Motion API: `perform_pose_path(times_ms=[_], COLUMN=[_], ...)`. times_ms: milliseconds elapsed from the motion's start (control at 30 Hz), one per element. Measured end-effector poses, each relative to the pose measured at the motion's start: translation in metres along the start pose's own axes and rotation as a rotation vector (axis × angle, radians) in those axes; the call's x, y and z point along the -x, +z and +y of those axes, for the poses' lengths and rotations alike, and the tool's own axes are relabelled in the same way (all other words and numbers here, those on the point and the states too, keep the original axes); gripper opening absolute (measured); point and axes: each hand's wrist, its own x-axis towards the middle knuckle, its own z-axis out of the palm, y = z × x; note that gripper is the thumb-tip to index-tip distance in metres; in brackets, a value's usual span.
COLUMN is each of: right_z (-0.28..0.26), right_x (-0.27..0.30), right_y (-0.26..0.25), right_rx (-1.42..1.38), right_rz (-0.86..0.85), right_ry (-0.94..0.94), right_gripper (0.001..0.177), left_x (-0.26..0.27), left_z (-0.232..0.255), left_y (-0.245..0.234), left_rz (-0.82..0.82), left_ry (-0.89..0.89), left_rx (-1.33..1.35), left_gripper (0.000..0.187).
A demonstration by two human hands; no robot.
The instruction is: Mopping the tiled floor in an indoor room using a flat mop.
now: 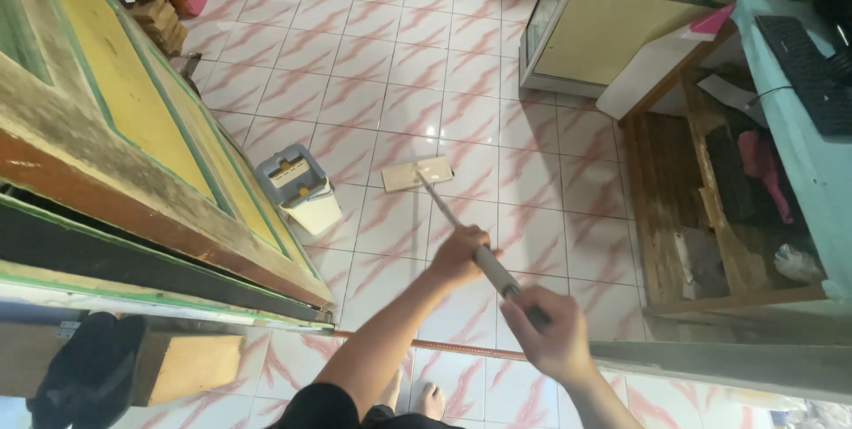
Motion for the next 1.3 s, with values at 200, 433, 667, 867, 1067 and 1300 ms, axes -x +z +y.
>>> perform_pose_path(times_ms=[200, 433, 667, 867, 1067, 1300], right_z=[-0.011, 0.001, -0.011, -0.025, -0.040, -0.061], right_x=[-0.083, -0.132, -0.100, -0.061, 0.010, 0.101], right_y=[0.097, 0.171, 0.180, 0.142, 0.077, -0.032], right_rx=[-0.164, -0.202, -0.216, -0.213, -0.094, 0.087], right_rz=[-0.079, -0.078, -0.140, -0.215, -0.348, -0.547], right_ry=[0.096, 0.209, 0.199, 0.192, 0.187, 0.150], right_gripper=[0.019, 0.028, 0.030, 0.029, 0.032, 0.034], left_x=[-0.030, -0.048, -0.010, 0.027, 0.080, 0.135], left_z=[-0.104, -0.208, -0.164, -0.106, -0.022, 0.115], left_y=[-0.034, -0.040, -0.070, -0.068, -0.047, -0.010], left_rz=[0.033, 0.043, 0.010, 0.022, 0.090, 0.056], left_ry=[-0.280, -0.574, -0.552, -0.501, -0.360, -0.271], left_rx=[0.107, 0.679, 0.388, 0.262, -0.103, -0.138], left_gripper=[0.021, 0.009, 0.010, 0.013, 0.035, 0.052])
